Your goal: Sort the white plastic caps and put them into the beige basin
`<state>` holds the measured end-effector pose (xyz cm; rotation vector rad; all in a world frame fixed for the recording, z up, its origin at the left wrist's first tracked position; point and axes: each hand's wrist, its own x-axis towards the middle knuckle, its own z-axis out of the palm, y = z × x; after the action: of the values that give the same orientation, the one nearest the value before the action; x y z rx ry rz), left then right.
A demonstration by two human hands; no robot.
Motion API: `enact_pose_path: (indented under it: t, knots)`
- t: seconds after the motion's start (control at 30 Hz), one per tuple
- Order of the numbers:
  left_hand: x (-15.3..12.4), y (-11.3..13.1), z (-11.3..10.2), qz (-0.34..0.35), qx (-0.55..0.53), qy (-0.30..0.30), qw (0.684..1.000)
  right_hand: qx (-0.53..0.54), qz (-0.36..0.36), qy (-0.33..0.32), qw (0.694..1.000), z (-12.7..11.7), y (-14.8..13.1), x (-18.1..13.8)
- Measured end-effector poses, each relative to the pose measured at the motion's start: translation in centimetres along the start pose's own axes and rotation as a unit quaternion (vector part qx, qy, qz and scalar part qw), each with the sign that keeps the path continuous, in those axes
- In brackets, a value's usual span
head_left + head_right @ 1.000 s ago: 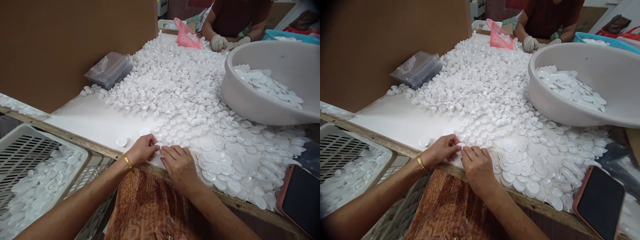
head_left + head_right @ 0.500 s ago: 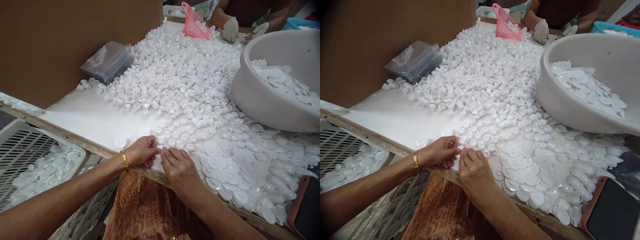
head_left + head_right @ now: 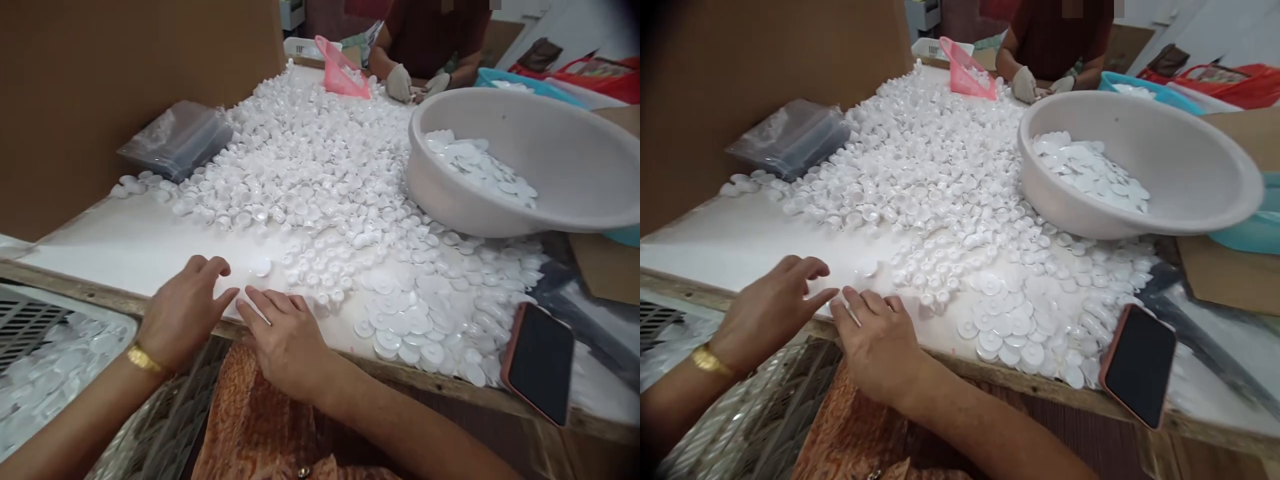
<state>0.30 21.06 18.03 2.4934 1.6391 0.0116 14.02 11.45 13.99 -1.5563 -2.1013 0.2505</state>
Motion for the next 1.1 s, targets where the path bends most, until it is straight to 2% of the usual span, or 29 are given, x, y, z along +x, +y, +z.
enact_pose_path:
  t: [0.03, 0.07, 0.1, 0.17, 0.23, 0.3, 0.4, 0.5, 0.57, 0.63, 0.7, 0.77, 0.83, 0.93, 1.0, 1.1]
  knots:
    - [-0.5, 0.9, 0.1, 0.017, -0.009, 0.027, 0.999, 0.006, 0.025, 0.021, 0.999, -0.7, 0.6, -0.4]
    - [-1.0, 2.3, 0.6, 0.045, -0.038, 0.028, 0.998, 0.005, 0.061, 0.047, 0.997, -1.5, 1.6, -1.1]
    - [-1.5, 3.9, 1.3, 0.087, -0.079, 0.001, 0.993, 0.0, 0.108, 0.079, 0.991, -2.5, 2.8, -2.1]
    - [-2.3, 7.8, 3.3, 0.182, -0.136, -0.101, 0.969, -0.023, 0.204, 0.135, 0.969, -4.6, 5.6, -4.3]
    - [-2.5, 11.5, 5.3, 0.249, -0.108, -0.143, 0.952, -0.051, 0.245, 0.14, 0.958, -6.2, 8.0, -6.4]
    - [-2.3, 14.2, 6.8, 0.29, -0.057, -0.141, 0.945, -0.055, 0.253, 0.118, 0.959, -6.9, 9.4, -7.9]
    - [-2.1, 15.9, 7.7, 0.344, -0.011, -0.124, 0.931, -0.033, 0.251, 0.1, 0.962, -6.5, 9.6, -8.7]
    - [-2.4, 15.2, 7.4, 0.376, 0.008, -0.112, 0.92, -0.008, 0.236, 0.11, 0.965, -5.7, 9.2, -8.0]
    - [-2.6, 13.7, 6.8, 0.361, 0.012, -0.109, 0.926, 0.006, 0.208, 0.101, 0.973, -5.5, 9.0, -7.2]
    - [-2.7, 11.7, 6.0, 0.305, -0.006, -0.116, 0.945, 0.008, 0.168, 0.07, 0.983, -5.3, 8.7, -6.2]
    - [-2.4, 9.5, 5.2, 0.231, -0.065, -0.129, 0.962, -0.02, 0.138, 0.031, 0.99, -4.9, 8.2, -5.3]
    - [-2.0, 7.5, 4.6, 0.153, -0.166, -0.132, 0.965, -0.07, 0.126, 0.004, 0.99, -4.2, 7.6, -4.4]
    - [-1.5, 6.2, 4.4, 0.079, -0.279, -0.134, 0.948, -0.115, 0.123, -0.011, 0.986, -3.4, 6.8, -3.7]
    - [-1.0, 5.4, 4.6, -0.018, -0.408, -0.167, 0.898, -0.137, 0.119, -0.012, 0.983, -2.3, 5.9, -3.2]
    - [-0.7, 5.3, 4.9, -0.052, -0.46, -0.197, 0.864, -0.128, 0.12, -0.01, 0.984, -1.7, 5.4, -3.1]
    - [-0.1, 5.2, 5.2, -0.076, -0.488, -0.221, 0.841, -0.111, 0.125, -0.014, 0.986, -1.2, 4.9, -2.9]
